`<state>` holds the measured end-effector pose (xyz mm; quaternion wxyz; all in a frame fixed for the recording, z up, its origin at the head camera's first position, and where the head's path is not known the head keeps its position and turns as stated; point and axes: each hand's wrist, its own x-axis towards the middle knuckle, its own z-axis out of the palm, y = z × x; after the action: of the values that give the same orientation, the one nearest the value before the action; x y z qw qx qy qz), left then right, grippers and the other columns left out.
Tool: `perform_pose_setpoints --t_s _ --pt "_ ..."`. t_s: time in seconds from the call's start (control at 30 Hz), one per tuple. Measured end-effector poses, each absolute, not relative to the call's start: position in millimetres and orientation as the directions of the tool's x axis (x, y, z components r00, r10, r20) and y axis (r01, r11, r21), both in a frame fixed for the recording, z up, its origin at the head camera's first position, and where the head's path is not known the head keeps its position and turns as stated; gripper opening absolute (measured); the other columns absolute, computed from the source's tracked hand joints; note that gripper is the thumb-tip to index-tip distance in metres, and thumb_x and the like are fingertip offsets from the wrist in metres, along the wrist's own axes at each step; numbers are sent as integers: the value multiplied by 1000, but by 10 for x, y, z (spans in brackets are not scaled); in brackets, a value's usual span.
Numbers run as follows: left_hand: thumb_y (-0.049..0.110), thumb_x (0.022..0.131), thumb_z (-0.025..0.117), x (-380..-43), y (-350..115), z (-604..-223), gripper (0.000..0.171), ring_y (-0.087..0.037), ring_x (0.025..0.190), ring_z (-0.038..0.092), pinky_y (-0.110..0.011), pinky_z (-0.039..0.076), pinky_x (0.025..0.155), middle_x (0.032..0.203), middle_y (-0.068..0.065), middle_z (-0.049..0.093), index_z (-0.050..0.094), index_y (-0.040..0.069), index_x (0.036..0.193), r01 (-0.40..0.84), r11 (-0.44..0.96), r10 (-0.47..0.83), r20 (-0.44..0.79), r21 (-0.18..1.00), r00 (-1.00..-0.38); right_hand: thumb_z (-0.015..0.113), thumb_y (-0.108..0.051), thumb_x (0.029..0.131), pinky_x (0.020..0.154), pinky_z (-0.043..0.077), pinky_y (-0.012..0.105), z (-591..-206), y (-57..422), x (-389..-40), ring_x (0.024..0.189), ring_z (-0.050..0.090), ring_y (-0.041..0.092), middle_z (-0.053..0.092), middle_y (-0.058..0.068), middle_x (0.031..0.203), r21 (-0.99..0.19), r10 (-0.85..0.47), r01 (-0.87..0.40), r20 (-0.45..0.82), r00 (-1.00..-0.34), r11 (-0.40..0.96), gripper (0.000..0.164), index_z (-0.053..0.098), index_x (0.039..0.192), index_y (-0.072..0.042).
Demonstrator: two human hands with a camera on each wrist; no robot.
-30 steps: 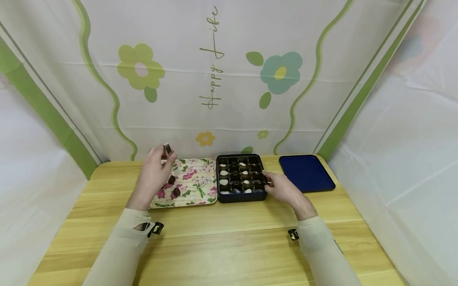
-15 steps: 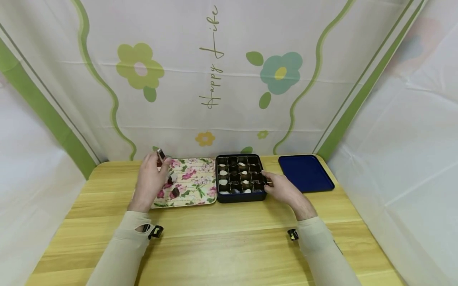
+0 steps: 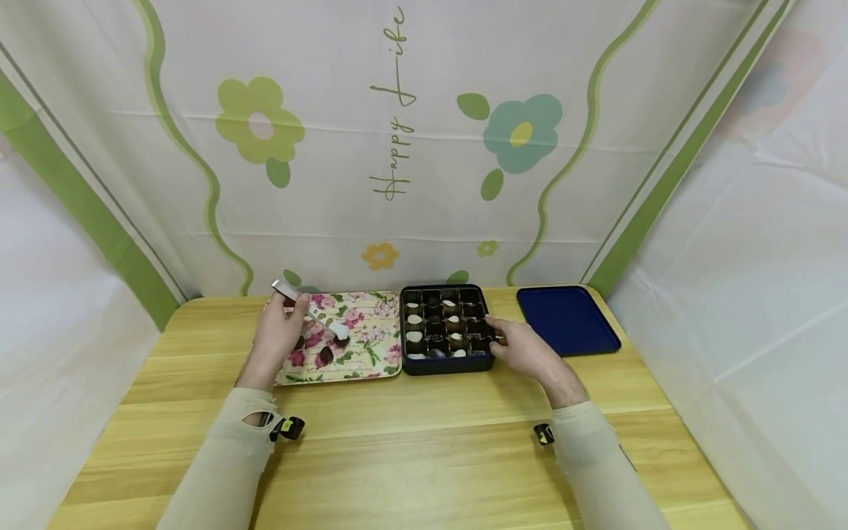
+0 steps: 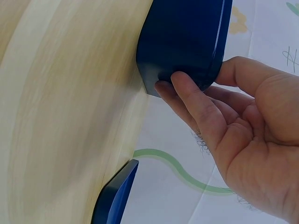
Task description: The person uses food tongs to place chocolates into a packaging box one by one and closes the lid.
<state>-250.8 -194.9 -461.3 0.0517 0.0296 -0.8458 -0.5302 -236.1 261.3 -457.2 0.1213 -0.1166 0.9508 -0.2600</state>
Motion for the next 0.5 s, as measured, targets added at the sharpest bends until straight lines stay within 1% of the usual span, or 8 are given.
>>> perform_pose_setpoints --t_s 0.07,0.1,0.17,0.23,0.3,0.4,0.43,0.5 --pt "47 112 42 -2505 -1962 -4616 59 -44 126 65 -33 61 98 141 -29 49 41 -1 146 -4 406 -119 49 914 -992 61 -13 107 57 43 30 -4575 2615 -2363 96 63 22 45 17 165 -521 -287 -163 -166 -943 838 60 39 162 -8" --pt "47 112 41 -2505 -1970 -4618 59 -45 129 63 -34 60 101 142 -29 48 40 -2 147 -3 391 -126 50 920 -991 61 -13 107 57 43 29 -4576 2615 -2361 90 62 21 46 18 165 -523 -287 -162 -167 -943 837 60 39 163 -8" --pt "48 112 40 -2509 -1997 -4620 61 -46 132 61 -39 58 105 144 -30 49 39 -1 149 -6 391 -136 51 920 -989 60 -14 107 55 43 29 -4582 2618 -2362 74 58 19 46 19 165 -529 -289 -161 -169 -942 833 61 38 163 -9" --pt "47 113 39 -2505 -2012 -4603 59 -46 129 62 -47 58 106 142 -29 51 42 -2 145 12 432 -142 81 902 -987 60 -14 107 55 42 28 -4588 2620 -2363 66 51 15 46 18 165 -531 -291 -161 -170 -942 832 60 38 163 -10" --pt "44 113 41 -2496 -2001 -4571 53 -45 126 63 -53 58 106 138 -29 55 47 -2 139 55 490 -137 139 870 -981 60 -14 107 53 42 28 -4585 2618 -2359 58 42 13 46 19 165 -533 -293 -161 -174 -940 831 60 38 163 -9" --pt "39 113 47 -2463 -1929 -4488 44 -46 122 63 -60 57 103 131 -28 59 55 -1 127 130 599 -111 242 790 -964 59 -13 107 55 42 28 -4576 2614 -2359 62 48 17 45 19 165 -526 -294 -166 -170 -941 834 60 38 163 -8" --pt "38 113 49 -2453 -1895 -4465 41 -47 122 63 -61 56 103 130 -28 60 56 0 125 149 622 -100 266 768 -959 59 -13 106 56 42 28 -4572 2609 -2358 65 52 18 46 19 165 -523 -293 -169 -165 -942 836 60 39 162 -7" --pt "37 112 52 -2433 -1831 -4432 37 -47 123 61 -63 54 104 128 -27 59 58 2 120 177 643 -70 287 745 -955 60 -12 106 59 43 28 -4567 2604 -2358 83 64 22 46 19 164 -514 -295 -180 -152 -943 839 59 40 161 -6"
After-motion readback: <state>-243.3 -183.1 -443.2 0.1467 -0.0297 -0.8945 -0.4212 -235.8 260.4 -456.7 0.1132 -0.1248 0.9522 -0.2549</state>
